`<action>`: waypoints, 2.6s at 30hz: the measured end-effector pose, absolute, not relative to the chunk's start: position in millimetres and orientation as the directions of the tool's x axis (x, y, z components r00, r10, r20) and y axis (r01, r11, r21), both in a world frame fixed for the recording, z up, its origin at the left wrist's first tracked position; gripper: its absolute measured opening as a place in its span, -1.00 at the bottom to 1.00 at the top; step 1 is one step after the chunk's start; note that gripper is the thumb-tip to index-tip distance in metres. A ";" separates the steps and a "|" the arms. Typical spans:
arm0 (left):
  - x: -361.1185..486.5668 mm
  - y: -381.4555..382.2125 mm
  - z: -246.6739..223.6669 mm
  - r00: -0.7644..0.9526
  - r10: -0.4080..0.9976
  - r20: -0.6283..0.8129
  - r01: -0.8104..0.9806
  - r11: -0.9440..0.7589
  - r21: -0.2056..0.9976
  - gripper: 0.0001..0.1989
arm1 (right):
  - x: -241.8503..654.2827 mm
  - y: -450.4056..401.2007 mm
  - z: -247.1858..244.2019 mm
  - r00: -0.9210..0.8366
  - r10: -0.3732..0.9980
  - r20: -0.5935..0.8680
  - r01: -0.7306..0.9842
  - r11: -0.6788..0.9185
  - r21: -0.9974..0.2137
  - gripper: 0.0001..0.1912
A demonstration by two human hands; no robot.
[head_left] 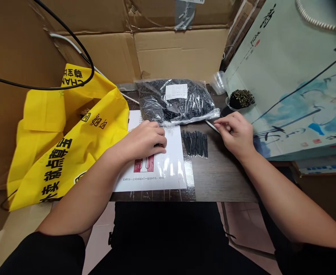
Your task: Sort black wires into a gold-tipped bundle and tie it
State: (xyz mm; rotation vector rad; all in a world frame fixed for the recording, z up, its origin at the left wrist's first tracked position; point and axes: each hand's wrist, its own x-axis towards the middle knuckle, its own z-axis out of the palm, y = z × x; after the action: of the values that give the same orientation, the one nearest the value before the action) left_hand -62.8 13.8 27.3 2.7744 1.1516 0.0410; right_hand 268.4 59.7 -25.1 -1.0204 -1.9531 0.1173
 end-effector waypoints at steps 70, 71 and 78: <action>-13.4 2.9 1.7 0.521 0.744 0.418 0.708 -0.651 0.275 -0.79 | 220.7 34.0 -8.9 -0.681 0.582 0.445 0.388 0.802 -0.455 -0.92; -13.4 2.4 1.7 0.514 0.746 0.423 0.709 -0.647 0.280 -0.79 | 220.7 33.6 -9.1 -0.679 0.585 0.444 0.388 0.799 -0.459 -0.92; -13.3 -0.4 1.7 0.476 0.758 0.446 0.723 -0.626 0.292 -0.79 | 219.5 32.0 -9.1 -0.661 0.599 0.451 0.432 0.796 -0.424 -0.90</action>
State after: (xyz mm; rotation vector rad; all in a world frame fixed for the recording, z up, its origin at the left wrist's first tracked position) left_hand -13.3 -0.4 1.7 2.6444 1.3282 0.8487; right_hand 219.5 32.0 -9.1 -0.7616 -2.3953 0.3769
